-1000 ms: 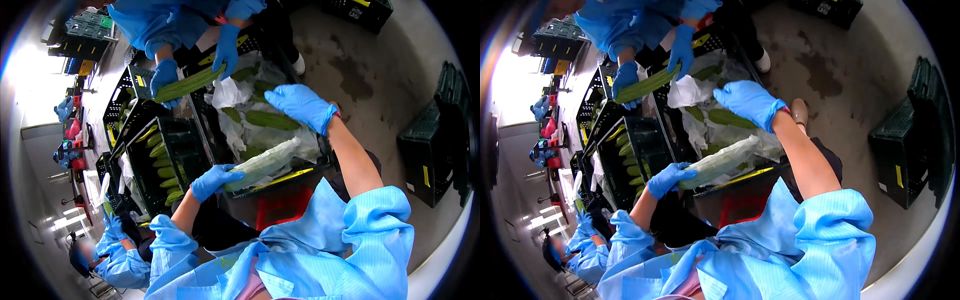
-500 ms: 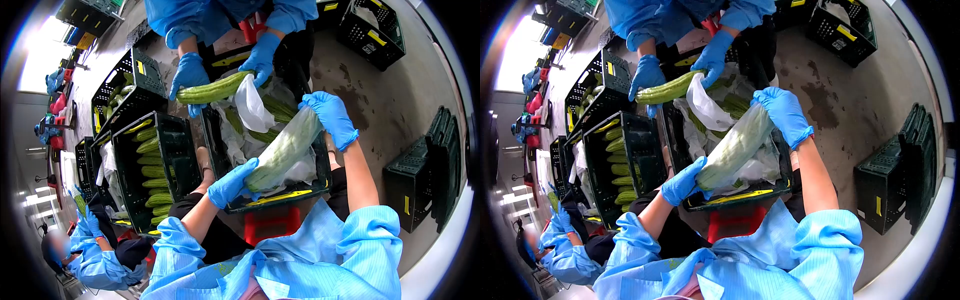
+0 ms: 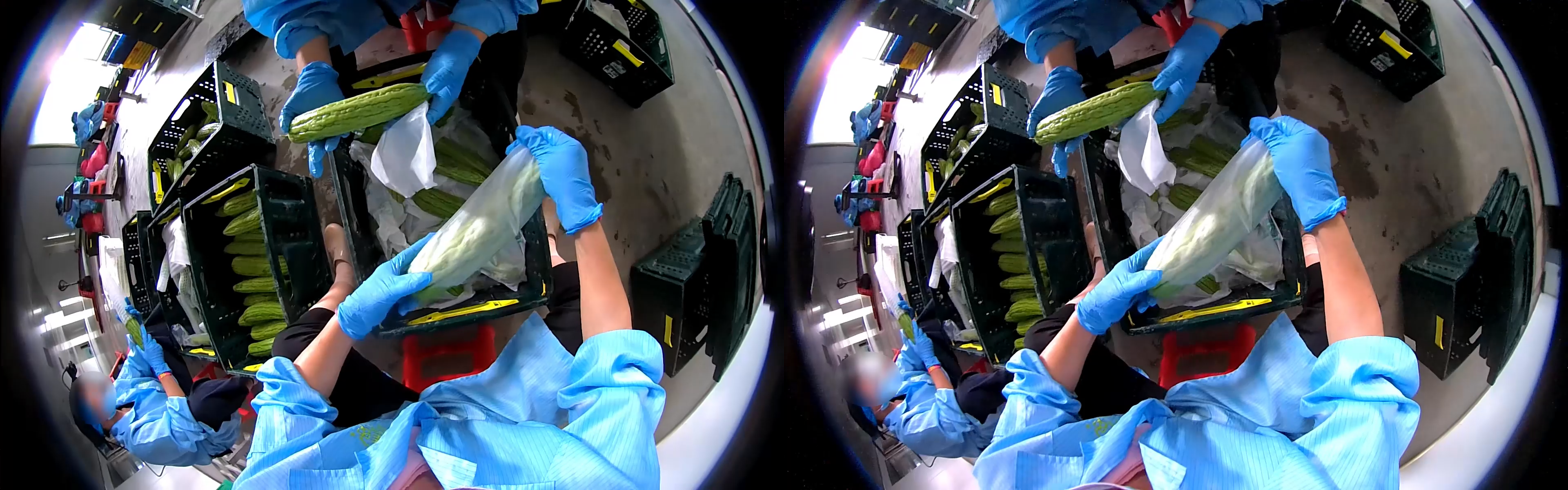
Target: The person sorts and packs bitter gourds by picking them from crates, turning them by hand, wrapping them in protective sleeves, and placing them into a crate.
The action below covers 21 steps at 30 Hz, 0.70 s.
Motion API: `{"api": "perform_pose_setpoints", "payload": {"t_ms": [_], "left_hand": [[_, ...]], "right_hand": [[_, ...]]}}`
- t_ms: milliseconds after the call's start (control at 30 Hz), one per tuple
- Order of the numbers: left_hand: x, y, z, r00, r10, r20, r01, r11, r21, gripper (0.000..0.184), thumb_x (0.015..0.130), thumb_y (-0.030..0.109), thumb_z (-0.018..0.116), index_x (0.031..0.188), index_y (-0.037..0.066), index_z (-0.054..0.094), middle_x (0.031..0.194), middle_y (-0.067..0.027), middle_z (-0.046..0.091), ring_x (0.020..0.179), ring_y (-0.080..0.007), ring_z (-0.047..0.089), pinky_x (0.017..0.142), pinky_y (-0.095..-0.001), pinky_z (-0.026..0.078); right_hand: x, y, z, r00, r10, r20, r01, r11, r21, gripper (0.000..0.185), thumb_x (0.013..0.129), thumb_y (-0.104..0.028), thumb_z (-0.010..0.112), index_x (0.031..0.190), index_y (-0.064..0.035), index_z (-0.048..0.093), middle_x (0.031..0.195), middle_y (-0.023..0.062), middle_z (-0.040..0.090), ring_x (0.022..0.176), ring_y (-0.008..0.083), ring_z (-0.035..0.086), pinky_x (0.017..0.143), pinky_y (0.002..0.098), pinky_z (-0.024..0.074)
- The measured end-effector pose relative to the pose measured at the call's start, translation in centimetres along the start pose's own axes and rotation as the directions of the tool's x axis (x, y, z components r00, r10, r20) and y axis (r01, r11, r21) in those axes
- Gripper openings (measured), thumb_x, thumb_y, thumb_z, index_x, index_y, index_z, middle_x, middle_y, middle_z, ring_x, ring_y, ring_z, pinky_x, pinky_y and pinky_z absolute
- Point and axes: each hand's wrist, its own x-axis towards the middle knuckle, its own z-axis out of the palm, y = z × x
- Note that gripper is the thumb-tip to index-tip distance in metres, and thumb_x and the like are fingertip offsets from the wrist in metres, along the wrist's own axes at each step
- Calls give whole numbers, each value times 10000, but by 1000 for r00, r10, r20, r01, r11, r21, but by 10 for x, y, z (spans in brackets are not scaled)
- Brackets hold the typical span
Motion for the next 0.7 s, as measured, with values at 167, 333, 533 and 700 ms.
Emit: {"api": "perform_pose_setpoints", "payload": {"t_ms": [167, 333, 533, 700], "left_hand": [[5, -6, -6, 1000, 9, 0, -9, 988, 156, 923, 819, 133, 773, 1547, 70, 210, 1336, -58, 530, 963, -73, 548, 809, -218, 464], [14, -20, -9, 991, 133, -28, -128, 985, 119, 1009, 792, 68, 792, 1558, 60, 136, 1421, -108, 459, 1201, -126, 492, 1021, -263, 392], [8, -11, -11, 998, 46, -42, -43, 996, 81, 979, 802, 65, 786, 1551, 44, 157, 1424, -83, 460, 1200, -114, 494, 1010, -251, 400], [6, -12, -11, 998, 55, -13, -54, 997, 51, 872, 816, 63, 771, 1524, 32, 263, 1388, -69, 507, 1198, -103, 505, 1013, -246, 402]], "right_hand": [[3, -4, 7, 999, 25, -23, -21, 987, 162, 293, 947, -251, 646, 867, 19, 726, 795, 70, 724, 683, 90, 598, 681, 256, 491], [2, -18, 13, 993, 106, -57, -83, 943, 323, 316, 949, -259, 642, 875, 42, 708, 819, 105, 730, 684, 108, 630, 669, 254, 506], [8, -14, 19, 987, 103, -122, -45, 914, 404, 314, 945, -260, 650, 888, 46, 691, 863, 138, 733, 706, 137, 659, 690, 265, 528], [19, -8, 15, 979, 91, -182, 6, 880, 475, 291, 947, -238, 646, 1044, 33, 692, 967, 143, 727, 803, 158, 673, 753, 279, 540]]}}
